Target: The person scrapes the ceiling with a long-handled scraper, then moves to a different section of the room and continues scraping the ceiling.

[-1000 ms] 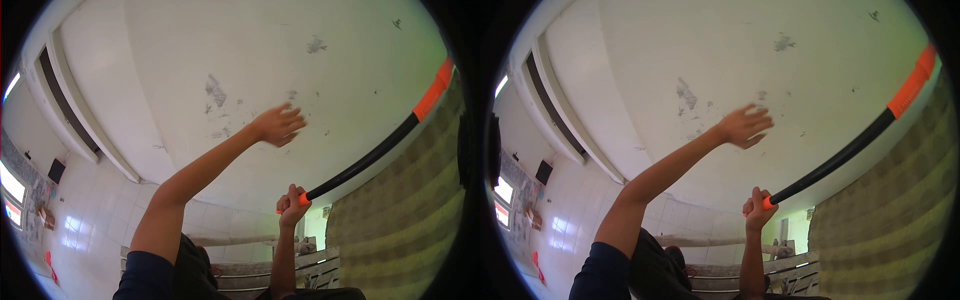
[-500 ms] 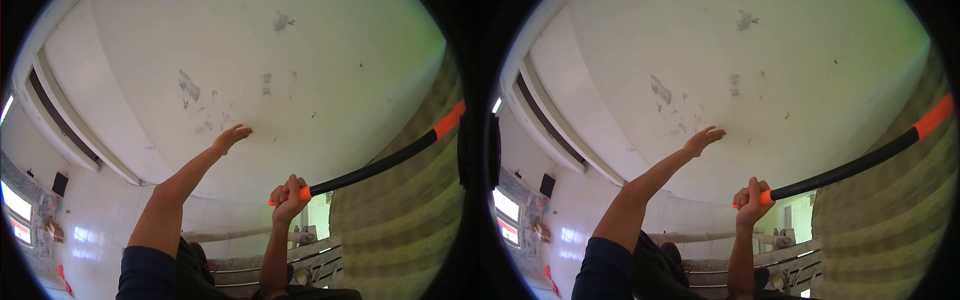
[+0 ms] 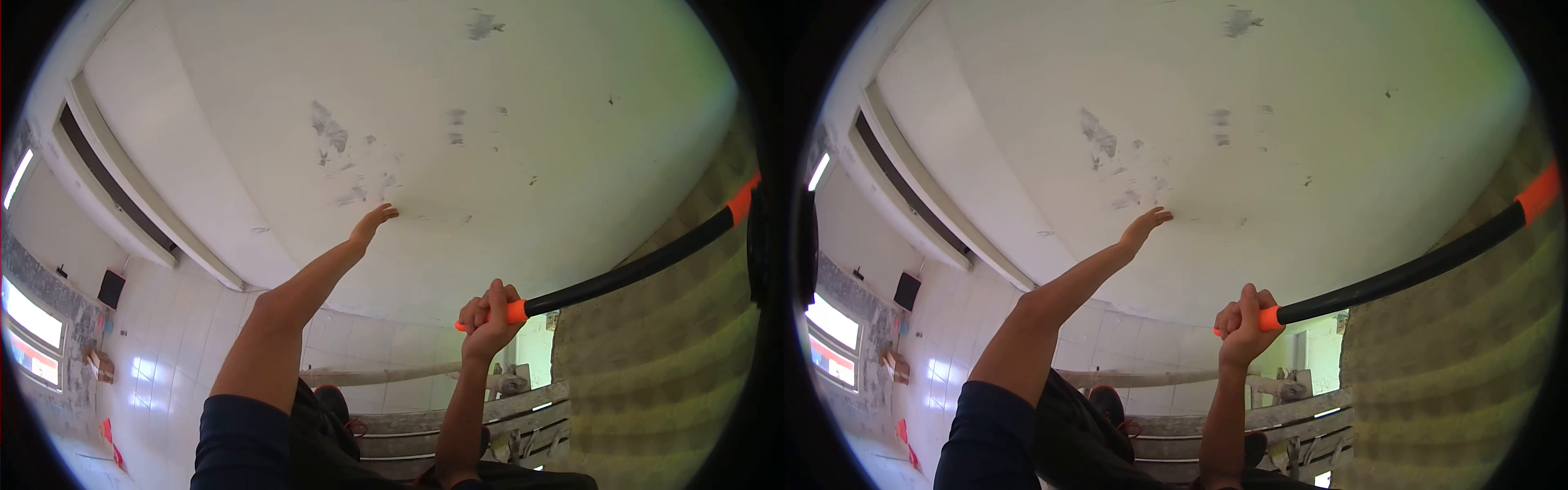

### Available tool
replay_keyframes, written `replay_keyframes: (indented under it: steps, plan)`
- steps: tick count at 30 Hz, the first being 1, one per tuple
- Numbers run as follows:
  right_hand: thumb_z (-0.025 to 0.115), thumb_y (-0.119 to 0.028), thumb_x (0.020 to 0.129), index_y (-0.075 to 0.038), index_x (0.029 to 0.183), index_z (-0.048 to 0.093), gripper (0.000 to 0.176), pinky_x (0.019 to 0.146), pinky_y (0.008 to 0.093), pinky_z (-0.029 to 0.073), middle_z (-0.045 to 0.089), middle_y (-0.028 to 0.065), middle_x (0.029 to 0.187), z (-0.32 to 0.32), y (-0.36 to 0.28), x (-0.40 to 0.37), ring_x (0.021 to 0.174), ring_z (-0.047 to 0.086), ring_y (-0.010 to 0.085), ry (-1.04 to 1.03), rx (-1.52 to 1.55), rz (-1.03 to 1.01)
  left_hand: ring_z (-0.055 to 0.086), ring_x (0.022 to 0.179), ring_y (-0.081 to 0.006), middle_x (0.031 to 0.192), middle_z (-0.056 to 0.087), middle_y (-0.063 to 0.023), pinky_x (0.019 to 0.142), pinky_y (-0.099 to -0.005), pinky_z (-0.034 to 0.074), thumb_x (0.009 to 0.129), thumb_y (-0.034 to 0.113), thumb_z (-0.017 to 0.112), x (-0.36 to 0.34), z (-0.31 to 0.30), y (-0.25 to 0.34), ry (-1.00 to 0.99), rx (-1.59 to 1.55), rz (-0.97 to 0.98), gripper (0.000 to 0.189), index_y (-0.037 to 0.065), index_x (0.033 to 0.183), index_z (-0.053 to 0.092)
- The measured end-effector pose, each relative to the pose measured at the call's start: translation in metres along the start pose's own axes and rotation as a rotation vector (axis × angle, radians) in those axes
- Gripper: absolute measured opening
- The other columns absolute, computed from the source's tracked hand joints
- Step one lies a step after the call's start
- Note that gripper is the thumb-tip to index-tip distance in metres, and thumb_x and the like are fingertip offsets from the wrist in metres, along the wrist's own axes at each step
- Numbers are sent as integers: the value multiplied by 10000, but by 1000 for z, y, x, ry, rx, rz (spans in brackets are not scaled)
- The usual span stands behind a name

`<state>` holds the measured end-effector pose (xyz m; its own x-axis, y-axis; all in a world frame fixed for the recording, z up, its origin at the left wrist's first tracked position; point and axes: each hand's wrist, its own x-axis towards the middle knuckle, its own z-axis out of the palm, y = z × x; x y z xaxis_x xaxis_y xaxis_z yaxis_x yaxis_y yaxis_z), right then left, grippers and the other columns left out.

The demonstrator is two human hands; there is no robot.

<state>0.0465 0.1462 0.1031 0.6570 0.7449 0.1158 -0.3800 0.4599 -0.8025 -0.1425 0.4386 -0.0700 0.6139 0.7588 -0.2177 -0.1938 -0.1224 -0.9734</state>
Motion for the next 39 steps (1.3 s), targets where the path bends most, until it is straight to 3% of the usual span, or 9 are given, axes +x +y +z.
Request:
replay_keyframes:
  steps: [3,6,13,19,22,25,29,33,39]
  plan:
    - [608,-99,937,-142,620,299,445,317,268,215,279,-43,453,5,2,-3,321,264,67,-15,0,-4,-29,1551,-241,1694,-7,-28,1255,-479,-36,948,532,499,25,20,46,-48,59,-38,824,205,1611,136]
    - [605,-95,938,-140,621,297,445,316,270,215,276,-43,455,6,5,-5,320,262,65,-31,6,21,5,1551,-242,1690,52,-40,1256,-483,-19,911,561,549,-6,-3,-3,19,-305,136,849,209,1601,202]
    - [570,-135,960,-142,617,310,430,319,262,214,234,-47,454,6,9,-10,310,226,68,-39,-68,23,34,1550,-236,1683,97,-49,1265,-443,26,907,486,576,-33,-4,-35,136,-494,75,830,214,1600,209]
    - [575,-135,957,-129,625,322,417,304,259,209,245,-41,462,5,13,-10,308,223,66,-36,-53,39,96,1541,-157,1679,129,16,1265,-402,116,889,242,608,-85,57,-58,398,-745,-204,839,158,1604,177]
    - [597,-81,939,-127,625,318,423,308,260,222,279,-43,459,3,15,-10,317,262,64,-27,-24,47,100,1547,-195,1681,121,-37,1247,-456,135,920,316,593,-120,98,-74,400,-1194,-511,813,130,1600,188]
    - [602,-85,938,-132,626,309,431,306,257,227,274,-44,460,4,18,-9,312,268,67,-20,-37,56,46,1552,-303,1675,23,-167,1234,-514,141,928,397,606,-137,125,-81,245,-1297,-945,903,93,1608,97]
    - [602,-88,938,-134,629,302,434,305,255,232,273,-45,459,6,26,-10,308,273,67,-24,-53,49,-2,1552,-327,1677,-29,-172,1224,-533,165,893,440,645,-136,135,-72,167,-1363,-829,1014,86,1608,19]
    - [601,-87,937,-132,635,309,423,306,256,238,282,-43,455,9,27,-12,308,273,65,-38,-52,57,-66,1541,-382,1650,-92,-254,1223,-533,171,809,492,710,-124,118,-43,17,-1448,-733,1152,95,1607,-21]
    - [603,-80,936,-134,643,317,413,306,254,241,300,-40,449,14,28,-18,310,272,62,-69,-46,58,-115,1540,-370,1630,-180,-269,1218,-522,178,795,454,700,-118,104,-10,-323,-1484,-381,1123,165,1618,-7]
